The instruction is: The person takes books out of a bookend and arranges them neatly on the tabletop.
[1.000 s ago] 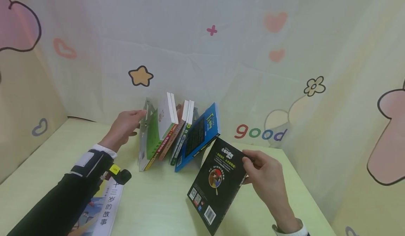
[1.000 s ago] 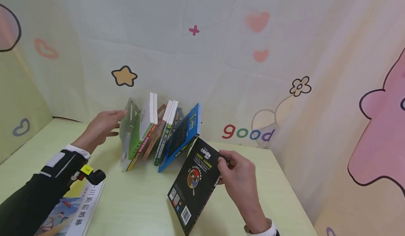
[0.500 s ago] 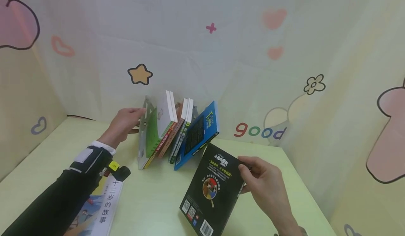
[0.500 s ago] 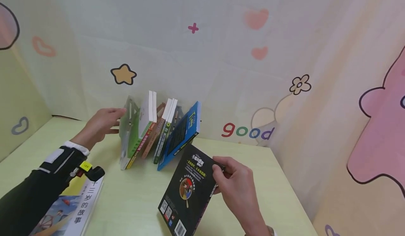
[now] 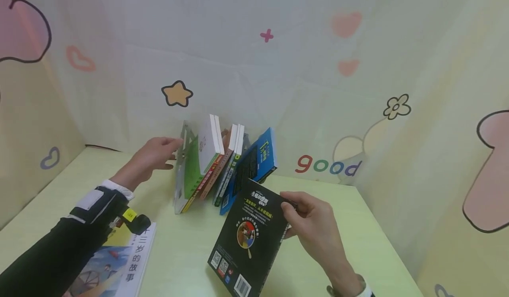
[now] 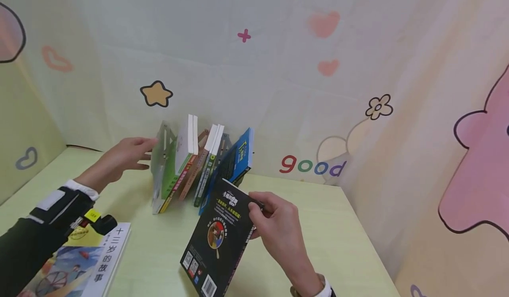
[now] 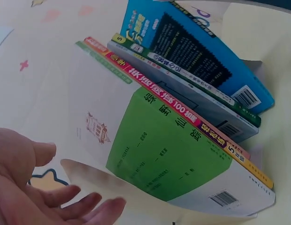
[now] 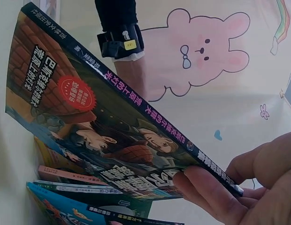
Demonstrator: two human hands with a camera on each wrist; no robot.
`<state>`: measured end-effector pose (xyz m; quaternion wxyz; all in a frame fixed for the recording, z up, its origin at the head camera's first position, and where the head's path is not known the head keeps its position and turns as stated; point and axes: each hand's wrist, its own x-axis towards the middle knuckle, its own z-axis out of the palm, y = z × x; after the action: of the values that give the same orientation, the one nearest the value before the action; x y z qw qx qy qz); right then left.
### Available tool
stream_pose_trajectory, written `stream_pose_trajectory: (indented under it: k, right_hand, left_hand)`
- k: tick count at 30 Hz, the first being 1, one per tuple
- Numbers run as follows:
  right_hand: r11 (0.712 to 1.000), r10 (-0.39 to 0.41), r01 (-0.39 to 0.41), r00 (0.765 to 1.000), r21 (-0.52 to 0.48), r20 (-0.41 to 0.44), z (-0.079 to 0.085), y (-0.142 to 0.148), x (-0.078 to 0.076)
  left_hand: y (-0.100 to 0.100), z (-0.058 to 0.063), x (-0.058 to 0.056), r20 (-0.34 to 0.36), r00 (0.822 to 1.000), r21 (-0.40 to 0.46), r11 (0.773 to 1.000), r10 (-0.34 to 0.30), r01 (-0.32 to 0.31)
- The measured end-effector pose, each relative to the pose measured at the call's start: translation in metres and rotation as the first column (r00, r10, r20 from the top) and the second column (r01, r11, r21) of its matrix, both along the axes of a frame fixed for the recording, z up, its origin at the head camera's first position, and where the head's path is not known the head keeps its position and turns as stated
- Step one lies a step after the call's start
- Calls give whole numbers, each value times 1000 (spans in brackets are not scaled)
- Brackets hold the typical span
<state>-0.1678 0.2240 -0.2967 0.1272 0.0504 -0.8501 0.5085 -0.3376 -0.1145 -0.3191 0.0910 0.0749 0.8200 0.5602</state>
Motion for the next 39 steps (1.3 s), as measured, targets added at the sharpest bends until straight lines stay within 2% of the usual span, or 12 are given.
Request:
stream_pose_trajectory:
  k: [3,7,12,18,21,26,29,34,39]
  right_hand:
    - [1000,13,-13,1000,-11,-3,-1,-4,-4]
    - [1000,18,-18,1000,-19,3,-4,-7,-9]
    - [998,36,-35,999,-53,10,-5,-13,-12]
    - [993,78,-79,997,-91,-11,-8,-20,-16]
    - [990,93,-94,996,-103,-19,-10,-23,-18]
    - [988,108,-111,994,-107,-29,-12,-29,-20]
    - [984,130,-133,991,-115,-39,-13,-32,-22]
    - [975,171,-177,984,-137,-49,-14,-38,-23]
    - [974,182,-186,982,-131,-46,-13,-44,-21]
  left_hand:
    - [-3,3,12,-23,999,-72,997,39,-40]
    - [-1,10,31,-64,994,-184,977,93,-103]
    - [10,17,59,-134,989,-275,956,62,-97]
    - [36,16,99,-182,983,-283,958,-14,-38]
    - [51,12,118,-207,978,-256,967,-39,-15]
    - [74,1,145,-201,978,-233,972,-57,9]
    - [85,-6,156,-166,984,-257,966,-72,27]
    - [98,-16,165,-107,987,-311,947,-117,78]
    - [104,-25,171,-140,978,-327,939,-156,103]
